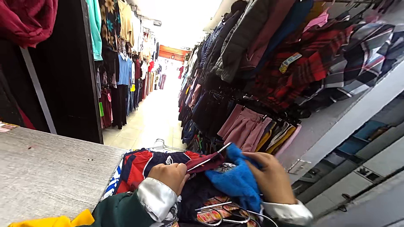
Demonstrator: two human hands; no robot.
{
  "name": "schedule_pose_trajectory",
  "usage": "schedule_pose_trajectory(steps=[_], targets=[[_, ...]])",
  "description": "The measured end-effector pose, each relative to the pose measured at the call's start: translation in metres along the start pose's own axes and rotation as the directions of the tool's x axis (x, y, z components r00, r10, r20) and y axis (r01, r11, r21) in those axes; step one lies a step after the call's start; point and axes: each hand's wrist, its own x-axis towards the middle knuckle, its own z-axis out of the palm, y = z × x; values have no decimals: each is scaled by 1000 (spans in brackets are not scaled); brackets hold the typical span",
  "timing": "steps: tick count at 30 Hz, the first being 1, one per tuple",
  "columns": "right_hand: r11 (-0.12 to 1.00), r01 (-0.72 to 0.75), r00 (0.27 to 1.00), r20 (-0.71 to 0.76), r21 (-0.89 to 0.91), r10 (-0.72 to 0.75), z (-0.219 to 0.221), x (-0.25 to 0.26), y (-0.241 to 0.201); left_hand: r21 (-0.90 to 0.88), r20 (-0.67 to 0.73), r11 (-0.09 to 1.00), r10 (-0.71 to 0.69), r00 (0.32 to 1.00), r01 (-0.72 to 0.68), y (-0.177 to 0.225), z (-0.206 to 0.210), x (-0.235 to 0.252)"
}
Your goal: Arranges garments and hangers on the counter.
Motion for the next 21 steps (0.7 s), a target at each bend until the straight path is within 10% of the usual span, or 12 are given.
schedule_pose_trajectory(steps=[7, 11, 13, 16, 21], targets=[[848, 25, 899, -382, 529, 212, -51, -1, -24, 15, 284, 943, 316, 905, -333, 16, -11, -24], [829, -150, 988, 108, 538, 108, 4, -6, -28, -31, 504, 961, 253, 825, -276, 20, -26, -24], [911, -80, 888, 445, 405, -119, 41, -5, -25, -63, 526, 960, 263, 809, -271, 17, -36, -33], [931, -22, 816, 545, 364, -194, 51, -4, -30, -135, 231, 933, 357, 905, -333, -3, -49, -50], [927, -69, 825, 543, 368, -155, 50, -5, -33, 90, 31, 992, -88, 996, 85, -51, -58, 25]])
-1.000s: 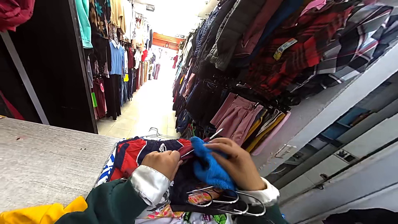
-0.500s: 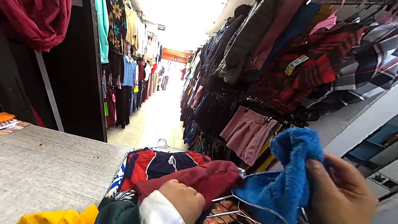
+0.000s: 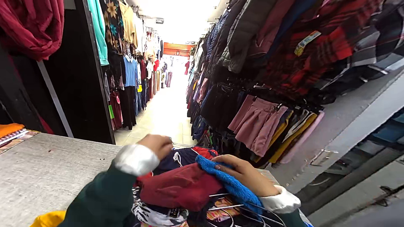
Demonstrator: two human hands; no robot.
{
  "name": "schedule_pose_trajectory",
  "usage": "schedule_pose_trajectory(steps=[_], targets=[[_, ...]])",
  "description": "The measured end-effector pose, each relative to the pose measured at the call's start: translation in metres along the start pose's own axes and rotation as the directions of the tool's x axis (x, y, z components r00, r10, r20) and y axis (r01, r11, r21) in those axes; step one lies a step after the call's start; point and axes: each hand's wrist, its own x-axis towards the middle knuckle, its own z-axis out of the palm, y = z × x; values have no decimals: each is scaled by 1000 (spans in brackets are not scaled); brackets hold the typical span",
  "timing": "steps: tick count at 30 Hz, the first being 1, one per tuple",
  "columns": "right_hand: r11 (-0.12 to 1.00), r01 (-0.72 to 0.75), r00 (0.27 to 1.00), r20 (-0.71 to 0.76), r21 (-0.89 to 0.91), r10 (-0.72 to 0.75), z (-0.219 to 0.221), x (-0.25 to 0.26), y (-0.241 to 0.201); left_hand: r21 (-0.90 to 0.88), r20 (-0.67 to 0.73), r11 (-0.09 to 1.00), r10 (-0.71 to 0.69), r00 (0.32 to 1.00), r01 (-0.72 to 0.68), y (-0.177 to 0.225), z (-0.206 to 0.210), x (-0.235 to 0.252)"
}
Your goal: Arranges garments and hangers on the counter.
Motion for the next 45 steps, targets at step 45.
schedule_pose_trajectory(steps=[45], targets=[[998, -32, 990, -135, 49, 38, -5, -3, -4, -183, 71, 972, -139, 988, 150, -18, 41, 61]])
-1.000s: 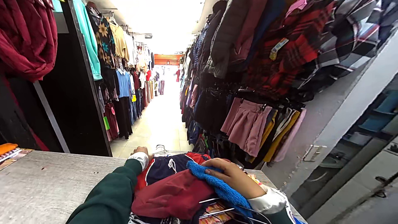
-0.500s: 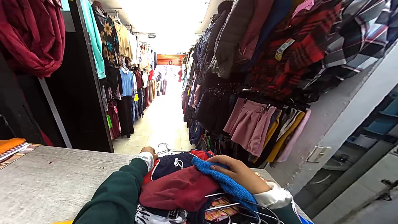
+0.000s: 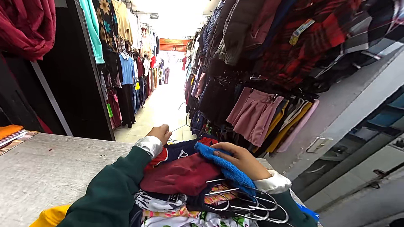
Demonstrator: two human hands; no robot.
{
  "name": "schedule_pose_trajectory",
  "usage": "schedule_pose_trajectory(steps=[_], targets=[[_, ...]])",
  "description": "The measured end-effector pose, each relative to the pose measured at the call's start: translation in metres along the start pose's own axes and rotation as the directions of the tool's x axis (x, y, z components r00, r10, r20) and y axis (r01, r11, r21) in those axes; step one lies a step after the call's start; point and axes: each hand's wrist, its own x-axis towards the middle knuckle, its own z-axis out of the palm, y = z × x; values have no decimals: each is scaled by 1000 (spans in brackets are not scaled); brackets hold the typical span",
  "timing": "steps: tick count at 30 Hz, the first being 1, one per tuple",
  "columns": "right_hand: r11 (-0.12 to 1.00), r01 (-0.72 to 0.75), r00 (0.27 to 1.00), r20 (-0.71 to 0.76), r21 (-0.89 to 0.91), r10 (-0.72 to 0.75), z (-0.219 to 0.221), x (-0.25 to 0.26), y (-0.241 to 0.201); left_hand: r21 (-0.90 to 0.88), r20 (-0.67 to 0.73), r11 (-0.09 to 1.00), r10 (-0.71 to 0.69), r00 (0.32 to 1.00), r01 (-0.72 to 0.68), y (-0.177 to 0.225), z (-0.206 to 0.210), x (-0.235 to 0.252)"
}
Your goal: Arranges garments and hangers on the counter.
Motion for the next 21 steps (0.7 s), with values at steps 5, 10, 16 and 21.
schedule_pose_trajectory(steps=[5, 10, 16, 21], targets=[[970, 44, 743, -657, 239, 128, -23, -9, -27, 88, -90, 976, 208, 974, -200, 41, 10, -70], [882, 403, 636, -619, -243, -461, -38, -16, -40, 251, -152, 897, 409, 900, -365, 53, 52, -90], [778, 497, 758, -243, -386, -605, -40, -19, -48, 340, -364, 800, 597, 715, -494, 41, 72, -91], [871, 459, 835, -420, 177, -355, -21, -10, -27, 348, -406, 777, 629, 663, -525, 35, 74, -86]])
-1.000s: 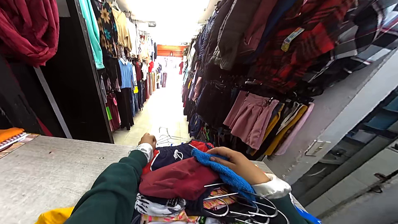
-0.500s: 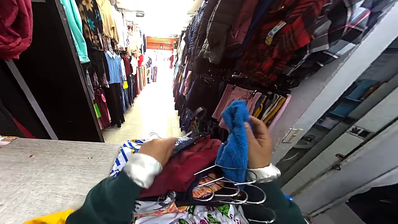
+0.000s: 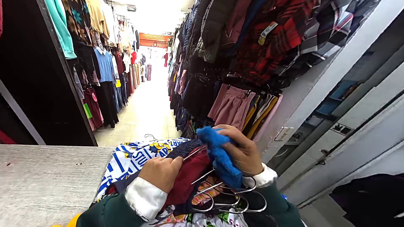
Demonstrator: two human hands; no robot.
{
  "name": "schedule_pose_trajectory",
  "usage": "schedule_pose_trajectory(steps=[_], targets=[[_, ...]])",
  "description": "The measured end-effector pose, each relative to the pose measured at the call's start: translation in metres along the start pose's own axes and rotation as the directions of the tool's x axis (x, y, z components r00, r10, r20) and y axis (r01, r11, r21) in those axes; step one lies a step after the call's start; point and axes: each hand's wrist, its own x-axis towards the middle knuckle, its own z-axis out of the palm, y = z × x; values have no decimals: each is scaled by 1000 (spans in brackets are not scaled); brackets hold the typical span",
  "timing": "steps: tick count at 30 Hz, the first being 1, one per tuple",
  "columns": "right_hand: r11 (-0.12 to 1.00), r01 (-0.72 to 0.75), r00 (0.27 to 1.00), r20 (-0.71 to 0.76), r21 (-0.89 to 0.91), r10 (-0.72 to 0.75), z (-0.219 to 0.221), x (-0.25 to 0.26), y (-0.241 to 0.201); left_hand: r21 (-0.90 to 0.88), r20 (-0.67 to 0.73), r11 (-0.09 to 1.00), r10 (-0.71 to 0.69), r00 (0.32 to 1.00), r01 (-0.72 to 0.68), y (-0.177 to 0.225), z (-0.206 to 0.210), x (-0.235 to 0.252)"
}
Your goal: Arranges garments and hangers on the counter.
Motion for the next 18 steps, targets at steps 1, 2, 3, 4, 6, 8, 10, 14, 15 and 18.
schedule_pose_trajectory(steps=[1, 2, 3, 4, 6, 8, 10, 14, 15, 18], targets=[[990, -110, 993, -40, 91, 113, 7, -4, 3, 0, 5, 1000, -10, 1000, 10, -1, 0, 0], [965, -216, 973, -56, 149, 226, 13, -7, 3, 1, 9, 1000, -22, 1000, 22, -2, -1, 0], [941, -302, 948, -53, 154, 313, 16, -7, 2, -1, 9, 999, -33, 999, 33, -3, -2, 0], [929, -357, 931, -39, 92, 362, 18, -4, 0, -3, 4, 999, -46, 999, 46, -4, -3, 0], [886, -396, 914, -14, -240, 405, 19, -5, 1, -16, 11, 997, -81, 997, 81, -5, -6, 1], [811, -323, 914, 62, -488, 401, 21, -9, 3, -36, 34, 994, -105, 994, 106, -3, -8, 1], [816, -193, 947, 113, -545, 299, 14, -7, 3, -40, 219, 970, -226, 949, 240, 8, -25, 9], [898, -238, 970, -51, -370, 236, 3, 1, -6, -29, 487, 878, -406, 774, 479, 19, -51, 32], [905, -239, 970, -45, -351, 238, 2, 0, -3, -26, 399, 903, -383, 833, 428, 13, -42, 25], [975, -132, 940, 290, -177, 180, 5, -7, 9, 3, 392, 914, -374, 840, 406, -5, -32, 12]])
